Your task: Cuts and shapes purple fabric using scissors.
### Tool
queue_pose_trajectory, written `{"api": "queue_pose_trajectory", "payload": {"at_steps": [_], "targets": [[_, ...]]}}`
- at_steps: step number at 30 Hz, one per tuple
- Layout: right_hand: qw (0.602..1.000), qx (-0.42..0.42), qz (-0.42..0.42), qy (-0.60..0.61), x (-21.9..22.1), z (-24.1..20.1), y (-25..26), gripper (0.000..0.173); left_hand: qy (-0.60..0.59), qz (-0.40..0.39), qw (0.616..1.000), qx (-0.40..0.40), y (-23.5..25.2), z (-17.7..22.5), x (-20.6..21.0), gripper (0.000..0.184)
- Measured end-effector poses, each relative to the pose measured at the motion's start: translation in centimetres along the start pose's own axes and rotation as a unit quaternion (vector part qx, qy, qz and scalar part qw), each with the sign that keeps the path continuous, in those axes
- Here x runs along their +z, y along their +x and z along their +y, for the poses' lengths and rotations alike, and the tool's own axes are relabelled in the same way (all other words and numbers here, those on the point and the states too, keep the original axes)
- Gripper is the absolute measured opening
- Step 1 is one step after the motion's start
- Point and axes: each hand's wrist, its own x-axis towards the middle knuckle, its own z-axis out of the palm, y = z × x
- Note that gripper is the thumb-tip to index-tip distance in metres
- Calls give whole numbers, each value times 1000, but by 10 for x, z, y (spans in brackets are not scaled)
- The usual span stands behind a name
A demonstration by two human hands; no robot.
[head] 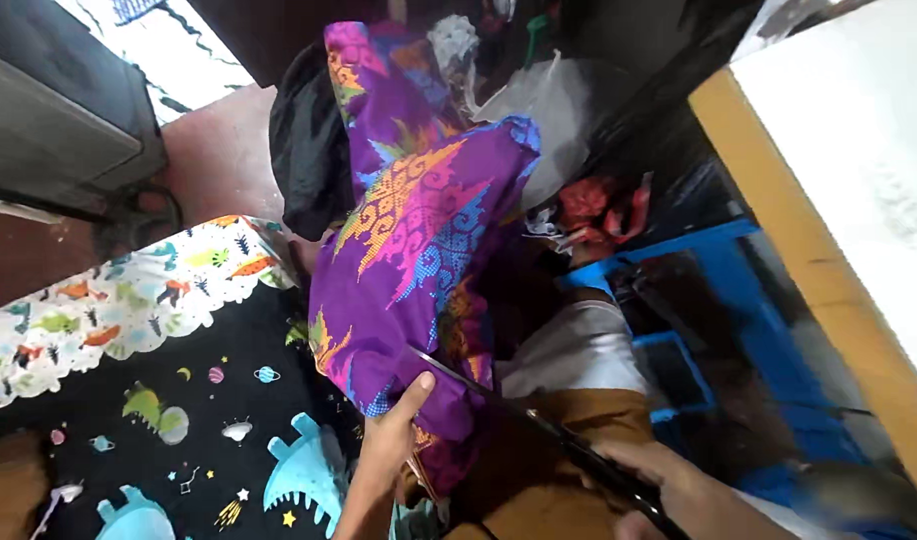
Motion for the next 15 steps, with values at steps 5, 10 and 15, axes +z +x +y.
{"api": "queue_pose_trajectory", "payload": {"at_steps": [5,10,15], "targets": [[1000,-6,9,6,-5,3,-15,57,-11,-61,998,14,-2,-1,5,31],[998,-14,29,57,3,4,-27,58,4,-114,993,4,-4,1,26,22],[994,-19,55,95,7,13,-38,59,-113,-181,976,51,8,-9,32,44]]}}
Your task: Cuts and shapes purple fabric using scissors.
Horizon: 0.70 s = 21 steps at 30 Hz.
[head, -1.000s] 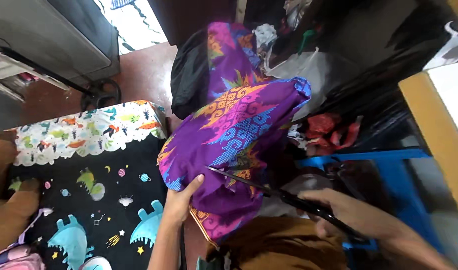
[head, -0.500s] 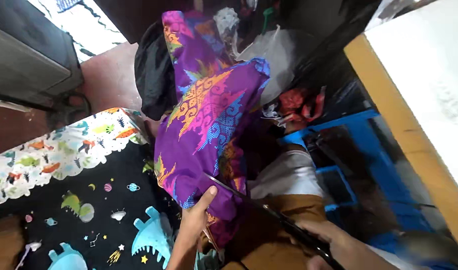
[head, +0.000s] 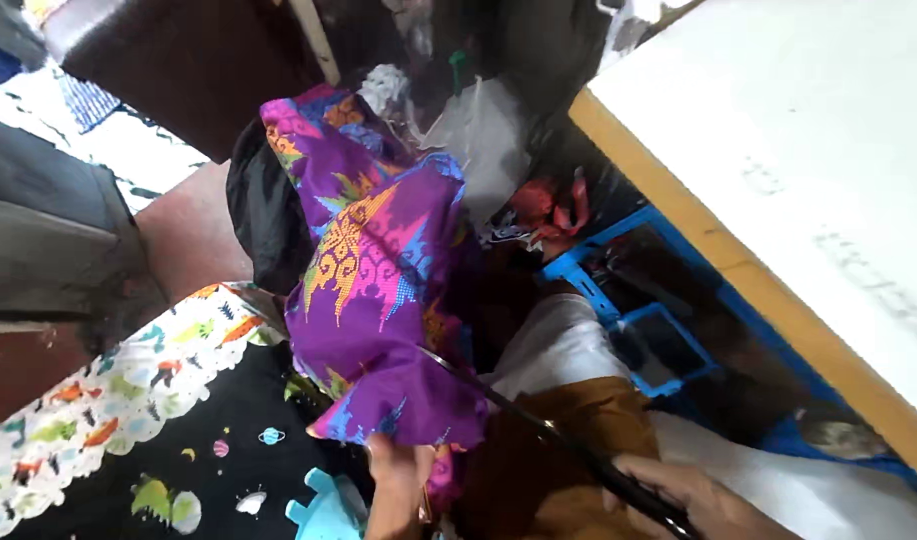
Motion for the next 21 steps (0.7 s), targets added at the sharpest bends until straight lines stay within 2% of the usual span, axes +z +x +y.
{"api": "queue_pose_trajectory", "payload": {"at_steps": [1,3,4,6,8,9,11,14,17,21], "targets": [[1000,-2,4,6,-1,3,0,57,-46,13,999,4,5,4,2,52],[1000,2,14,-1,-2,7,1,56,-98,87,991,-24,11,16,0,66],[1000,6,18,-18,-1,8,2,58,-97,121,987,-45,14,22,-5,67],[998,17,7,-59,0,8,4,61,-71,156,981,-87,18,30,-15,54],[997,21,-5,-80,4,9,5,56,-59,148,979,-128,20,34,-19,26],[996,24,-7,-87,6,12,4,56,-71,145,975,-150,20,34,-17,18],[995,31,-4,-90,12,14,1,56,-89,154,967,-184,22,31,-10,10],[995,45,12,-92,17,11,-7,55,-108,168,961,-194,26,21,0,7],[992,36,50,-110,20,11,-15,57,-106,145,961,-211,31,14,5,29],[988,37,64,-136,22,8,-21,59,-57,147,961,-227,29,12,10,37]]}}
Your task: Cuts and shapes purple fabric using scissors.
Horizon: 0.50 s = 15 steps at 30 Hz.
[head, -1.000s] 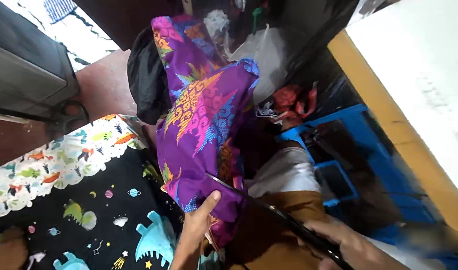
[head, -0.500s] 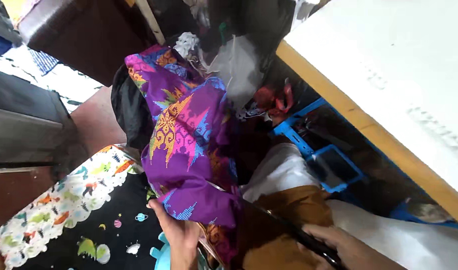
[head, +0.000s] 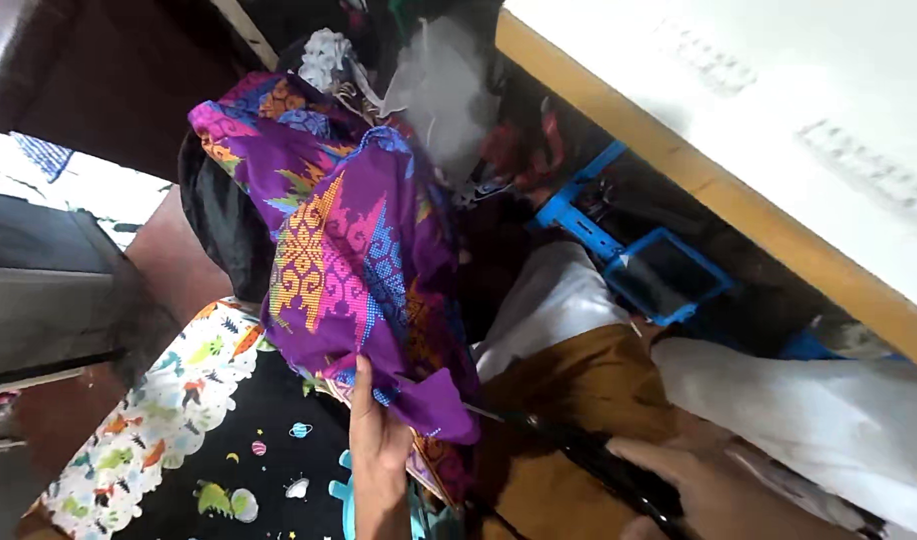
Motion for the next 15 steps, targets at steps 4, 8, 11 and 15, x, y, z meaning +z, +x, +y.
{"api": "queue_pose_trajectory", "payload": {"at_steps": [4,8,11,15], "targets": [[1000,6,13,11,1,6,-2,63,-10,-90,996,28,-2,-5,-3,21],[1000,6,27,16,-1,9,-5,65,-26,-145,988,53,7,-15,-3,18],[999,1,42,24,-4,15,-10,66,-35,-152,985,78,17,-21,0,20],[998,-1,38,51,-5,22,-12,75,-50,-182,979,76,25,-30,12,19]]}}
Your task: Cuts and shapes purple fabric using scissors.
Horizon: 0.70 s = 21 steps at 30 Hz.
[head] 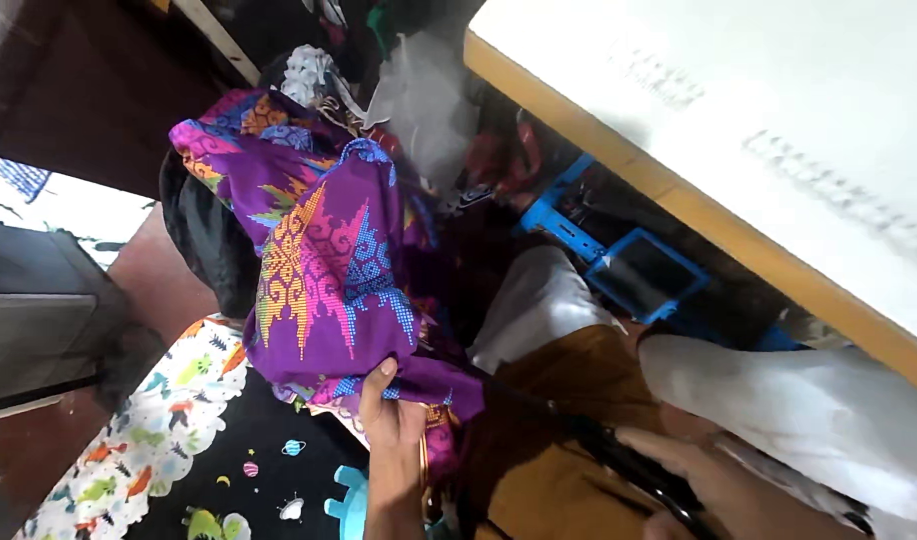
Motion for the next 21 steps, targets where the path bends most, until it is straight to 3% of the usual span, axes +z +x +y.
{"api": "queue_pose_trajectory", "payload": {"at_steps": [13,21], "targets": [[997,-21,-6,80,35,-8,36,80,-35,39,999,-13,8,-17,19,24],[978,-78,-17,192,39,-7,36,66,-59,5,998,-10,10,-16,25,20]]}}
